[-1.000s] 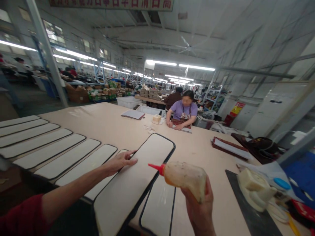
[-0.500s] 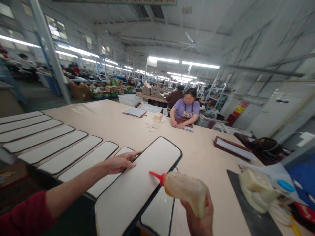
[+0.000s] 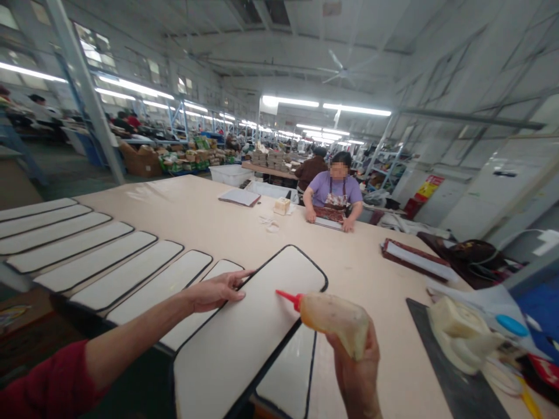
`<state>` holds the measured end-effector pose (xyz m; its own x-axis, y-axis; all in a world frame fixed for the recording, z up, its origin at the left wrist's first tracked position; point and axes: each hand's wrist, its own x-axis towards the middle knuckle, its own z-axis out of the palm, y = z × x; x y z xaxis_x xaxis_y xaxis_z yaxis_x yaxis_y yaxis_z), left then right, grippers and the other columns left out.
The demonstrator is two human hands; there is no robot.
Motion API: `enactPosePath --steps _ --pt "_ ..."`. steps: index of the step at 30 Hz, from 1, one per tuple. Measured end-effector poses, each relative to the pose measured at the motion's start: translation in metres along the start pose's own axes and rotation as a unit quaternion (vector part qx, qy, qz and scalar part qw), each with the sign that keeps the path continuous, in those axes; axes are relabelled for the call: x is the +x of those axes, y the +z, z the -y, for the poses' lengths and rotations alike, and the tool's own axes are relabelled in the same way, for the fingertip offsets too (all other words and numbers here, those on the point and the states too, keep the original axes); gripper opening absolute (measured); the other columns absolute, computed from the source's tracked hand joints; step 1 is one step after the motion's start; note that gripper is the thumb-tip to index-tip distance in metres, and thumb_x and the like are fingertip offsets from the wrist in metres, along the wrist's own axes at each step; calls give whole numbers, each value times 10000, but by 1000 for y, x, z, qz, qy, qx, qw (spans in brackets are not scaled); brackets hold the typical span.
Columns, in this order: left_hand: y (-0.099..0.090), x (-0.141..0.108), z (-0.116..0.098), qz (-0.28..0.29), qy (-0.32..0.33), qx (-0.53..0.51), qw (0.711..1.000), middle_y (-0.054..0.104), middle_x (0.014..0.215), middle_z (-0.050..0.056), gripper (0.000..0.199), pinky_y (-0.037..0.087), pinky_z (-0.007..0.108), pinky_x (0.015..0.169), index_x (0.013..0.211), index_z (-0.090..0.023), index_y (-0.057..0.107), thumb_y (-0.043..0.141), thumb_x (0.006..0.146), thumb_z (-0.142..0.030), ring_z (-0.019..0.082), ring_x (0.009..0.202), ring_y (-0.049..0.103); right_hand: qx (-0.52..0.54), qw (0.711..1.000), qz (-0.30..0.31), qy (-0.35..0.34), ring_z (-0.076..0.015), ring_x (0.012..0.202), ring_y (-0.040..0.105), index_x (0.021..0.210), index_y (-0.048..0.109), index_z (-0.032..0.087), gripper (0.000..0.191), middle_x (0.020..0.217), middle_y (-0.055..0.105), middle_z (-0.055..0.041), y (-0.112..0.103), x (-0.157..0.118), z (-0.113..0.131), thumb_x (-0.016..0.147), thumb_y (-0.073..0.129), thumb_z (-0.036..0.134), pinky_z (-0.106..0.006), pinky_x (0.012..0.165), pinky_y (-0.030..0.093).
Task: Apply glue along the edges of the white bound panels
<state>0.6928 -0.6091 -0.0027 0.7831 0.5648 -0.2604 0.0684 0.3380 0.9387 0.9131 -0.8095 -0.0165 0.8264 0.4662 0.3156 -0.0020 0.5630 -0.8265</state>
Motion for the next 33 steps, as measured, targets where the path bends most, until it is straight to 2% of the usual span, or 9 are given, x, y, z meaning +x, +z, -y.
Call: enactPosePath --steps 4,5,10,16,19,22,27,31,33 --pt "-5 4 2 -24 -8 -8 1000 622 1105 86 986 530 312 816 1520 -146 402 783 611 -111 201 942 620 -8 995 58 81 -277 830 743 1051 707 230 693 968 768 -94 10 -41 -9 430 991 345 -298 672 617" --pt "-6 5 2 -23 -8 -4 1000 624 1108 88 972 529 312 814 1511 -149 416 782 612 -111 203 946 619 -8 995 57 78 -277 840 743 1049 704 240 685 977 768 -86 12 -41 -9 435 990 342 -297 671 618" --pt "-7 7 -2 11 2 1 1000 649 1088 81 894 519 310 812 1465 -166 488 758 615 -103 201 923 621 -9 1000 -16 -3 -117 716 695 914 701 265 573 829 738 54 17 -9 -5 416 985 250 -161 695 564" --pt "-5 12 -6 -2 12 -10 1000 656 1165 96 875 504 258 795 1446 -144 516 684 593 -49 178 917 605 -41 996 41 67 -202 795 724 1023 719 219 719 929 764 -59 36 -43 -21 372 1003 330 -219 700 586" --pt "-9 15 -2 19 10 -7 1000 656 1147 83 883 497 252 806 1464 -165 506 684 606 -52 175 927 607 -37 999 -8 11 -143 716 702 949 718 238 641 855 757 14 41 -30 -21 369 991 229 -183 672 577" --pt "-14 21 2 29 1 -13 999 652 1074 72 909 493 266 816 1489 -172 480 708 615 -70 183 920 609 -45 999 -22 -15 -113 697 687 936 707 256 566 832 743 55 36 -15 -19 436 968 203 -168 672 568" --pt "-15 28 7 34 -9 -24 999 631 989 51 916 482 281 821 1495 -173 476 711 616 -60 185 892 594 -102 992 45 52 -240 759 730 1007 733 180 654 905 766 -100 17 -38 -21 396 966 194 -269 661 606" --pt "-14 31 10 45 -16 -44 998 601 932 21 858 472 257 821 1468 -197 515 698 645 -34 154 854 577 -90 995 -34 -3 -123 735 706 979 718 288 581 887 760 53 -1 -30 -14 455 964 236 -159 719 564" --pt "-13 37 14 34 -20 -54 998 568 881 1 838 469 235 796 1454 -192 529 706 653 -18 130 806 559 -88 995 -52 -14 -108 714 702 955 713 302 567 856 752 78 -12 -28 -11 454 969 232 -134 689 554"
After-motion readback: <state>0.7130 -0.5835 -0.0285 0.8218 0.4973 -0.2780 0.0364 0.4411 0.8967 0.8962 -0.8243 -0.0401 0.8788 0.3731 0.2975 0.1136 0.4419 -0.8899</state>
